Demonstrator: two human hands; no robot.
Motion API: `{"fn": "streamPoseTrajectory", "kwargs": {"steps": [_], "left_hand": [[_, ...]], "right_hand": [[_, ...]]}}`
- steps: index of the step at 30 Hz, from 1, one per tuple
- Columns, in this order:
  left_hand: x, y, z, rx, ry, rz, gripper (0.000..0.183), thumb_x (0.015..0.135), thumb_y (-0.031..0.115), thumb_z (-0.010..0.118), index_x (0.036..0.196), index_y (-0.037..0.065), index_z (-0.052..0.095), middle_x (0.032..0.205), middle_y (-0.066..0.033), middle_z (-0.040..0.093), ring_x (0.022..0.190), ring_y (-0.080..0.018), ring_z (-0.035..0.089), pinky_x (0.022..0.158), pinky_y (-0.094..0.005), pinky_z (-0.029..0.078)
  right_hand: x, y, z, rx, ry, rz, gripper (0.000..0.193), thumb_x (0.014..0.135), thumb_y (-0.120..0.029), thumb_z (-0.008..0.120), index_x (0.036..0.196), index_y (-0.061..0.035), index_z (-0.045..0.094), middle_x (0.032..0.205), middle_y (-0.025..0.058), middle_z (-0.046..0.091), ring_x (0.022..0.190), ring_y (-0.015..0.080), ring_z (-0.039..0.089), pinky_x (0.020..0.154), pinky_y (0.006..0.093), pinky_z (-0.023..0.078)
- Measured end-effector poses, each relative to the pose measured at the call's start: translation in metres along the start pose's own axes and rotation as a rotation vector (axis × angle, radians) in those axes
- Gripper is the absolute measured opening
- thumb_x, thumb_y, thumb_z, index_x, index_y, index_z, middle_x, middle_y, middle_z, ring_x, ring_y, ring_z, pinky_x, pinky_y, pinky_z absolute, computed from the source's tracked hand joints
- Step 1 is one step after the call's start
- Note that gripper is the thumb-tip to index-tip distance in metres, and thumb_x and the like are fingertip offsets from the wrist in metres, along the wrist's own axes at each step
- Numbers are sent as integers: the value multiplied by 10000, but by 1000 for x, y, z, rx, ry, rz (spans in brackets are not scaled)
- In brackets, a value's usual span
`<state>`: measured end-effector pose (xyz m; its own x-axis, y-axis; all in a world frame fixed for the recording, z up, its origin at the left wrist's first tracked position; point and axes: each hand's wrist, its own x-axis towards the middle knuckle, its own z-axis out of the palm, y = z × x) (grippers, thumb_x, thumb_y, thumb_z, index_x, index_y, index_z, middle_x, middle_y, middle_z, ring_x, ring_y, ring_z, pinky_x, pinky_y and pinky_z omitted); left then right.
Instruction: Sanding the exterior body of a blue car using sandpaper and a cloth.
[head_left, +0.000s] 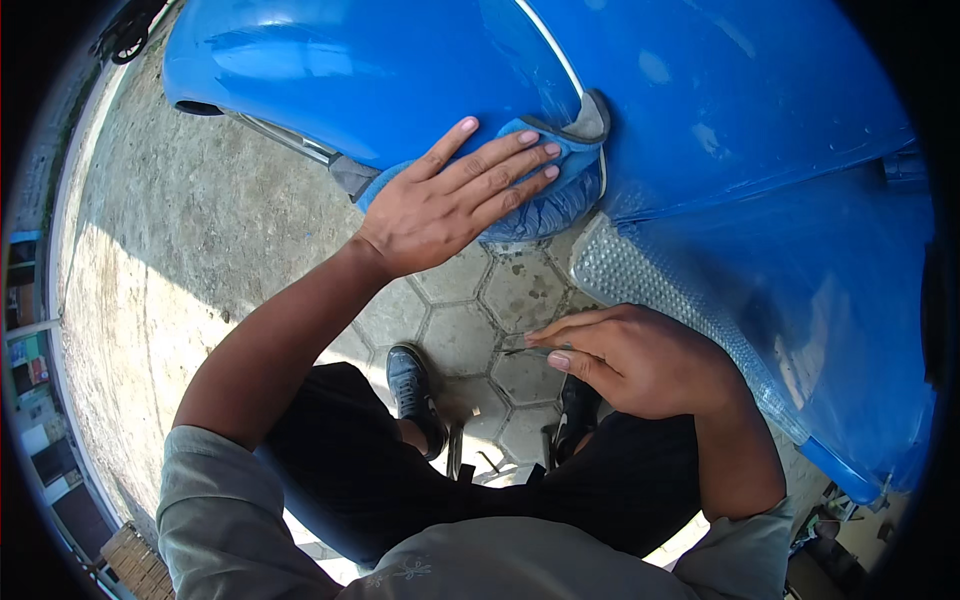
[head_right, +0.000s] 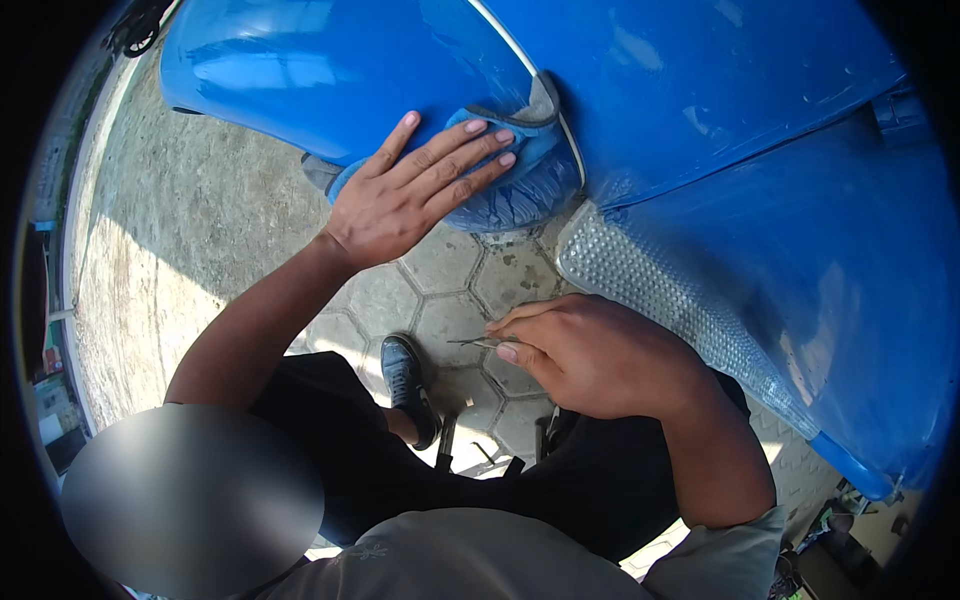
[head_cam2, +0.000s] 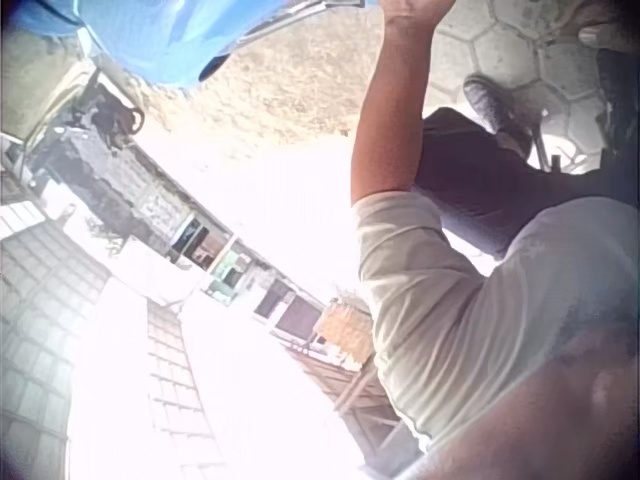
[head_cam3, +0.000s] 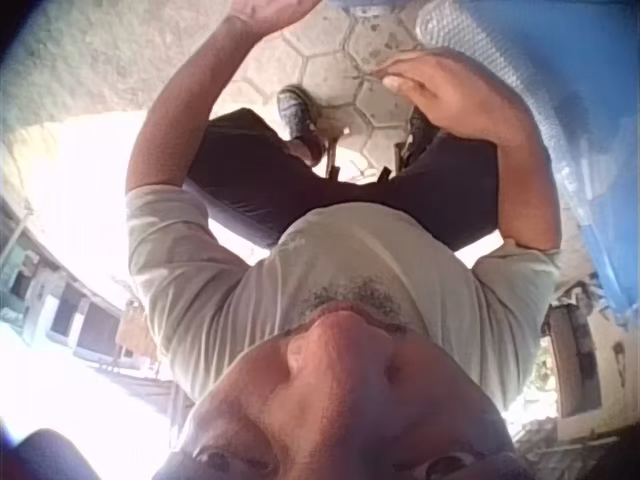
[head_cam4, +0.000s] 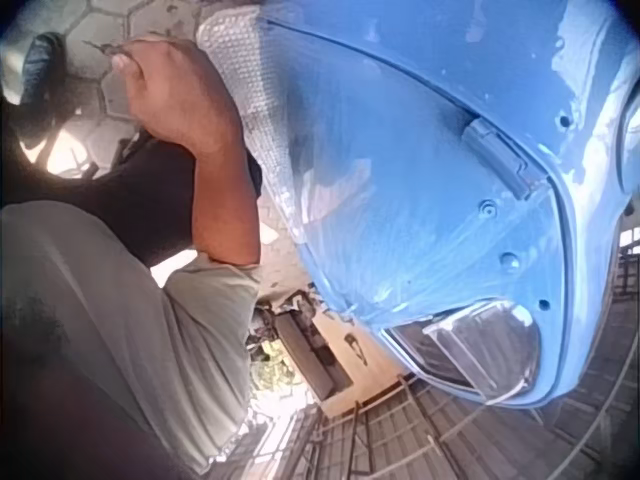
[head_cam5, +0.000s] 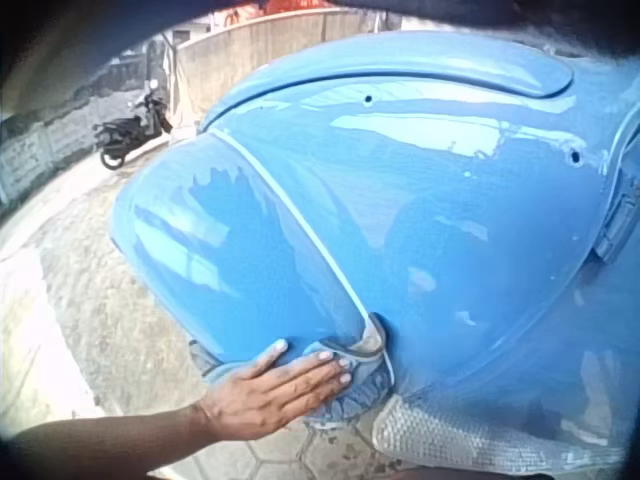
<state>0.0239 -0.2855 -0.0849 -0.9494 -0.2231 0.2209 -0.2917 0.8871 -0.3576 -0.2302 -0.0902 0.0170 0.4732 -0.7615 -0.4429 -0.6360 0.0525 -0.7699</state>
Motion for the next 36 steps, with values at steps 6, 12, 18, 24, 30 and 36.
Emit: {"fn": "streamPoseTrajectory", "kwargs": {"steps": [6,12,18,24,30,36], "left_hand": [[-4,34,37,-161,-134,188,750,1278,393,525,1984,300,293,2083,92,214,1909,-124,196,1567,-578,197],[-6,36,40,-144,-131,154,731,1296,384,485,1988,298,268,2082,88,206,1913,-123,168,1588,-568,96],[6,-1,-3,32,98,-98,751,1231,200,591,1950,324,413,2018,54,412,1860,-175,385,1525,-740,101],[-11,-126,-54,-152,529,-686,511,1241,151,616,1738,33,629,1808,-260,602,1713,-488,543,1457,-596,360],[-37,-199,-49,-139,773,-659,535,1210,154,645,1743,148,696,1620,-184,763,1496,-369,730,1319,-523,522],[-40,-116,-120,-281,198,-640,895,1034,74,637,1903,259,527,1024,-163,798,833,-344,778,835,-498,664]], "right_hand": [[2,8,-4,2,0,70,410,1254,-279,671,1429,47,849,1437,249,866,1276,475,837,1118,510,644],[2,21,-2,-16,111,-20,380,1225,-285,715,1286,66,848,1268,273,858,1162,508,820,1027,562,642],[1,22,-12,-23,116,14,414,1283,-305,643,1273,72,814,1218,264,816,1104,491,796,1006,539,619],[-3,21,-22,-1,169,95,399,1272,-323,667,1128,39,751,975,260,731,949,505,734,891,576,582],[-5,24,-24,17,284,81,439,1283,-353,662,1103,40,735,891,249,684,827,466,653,823,552,554],[-10,29,-29,-9,274,144,447,1283,-353,659,1084,43,723,906,253,687,847,473,662,844,565,553]]}}
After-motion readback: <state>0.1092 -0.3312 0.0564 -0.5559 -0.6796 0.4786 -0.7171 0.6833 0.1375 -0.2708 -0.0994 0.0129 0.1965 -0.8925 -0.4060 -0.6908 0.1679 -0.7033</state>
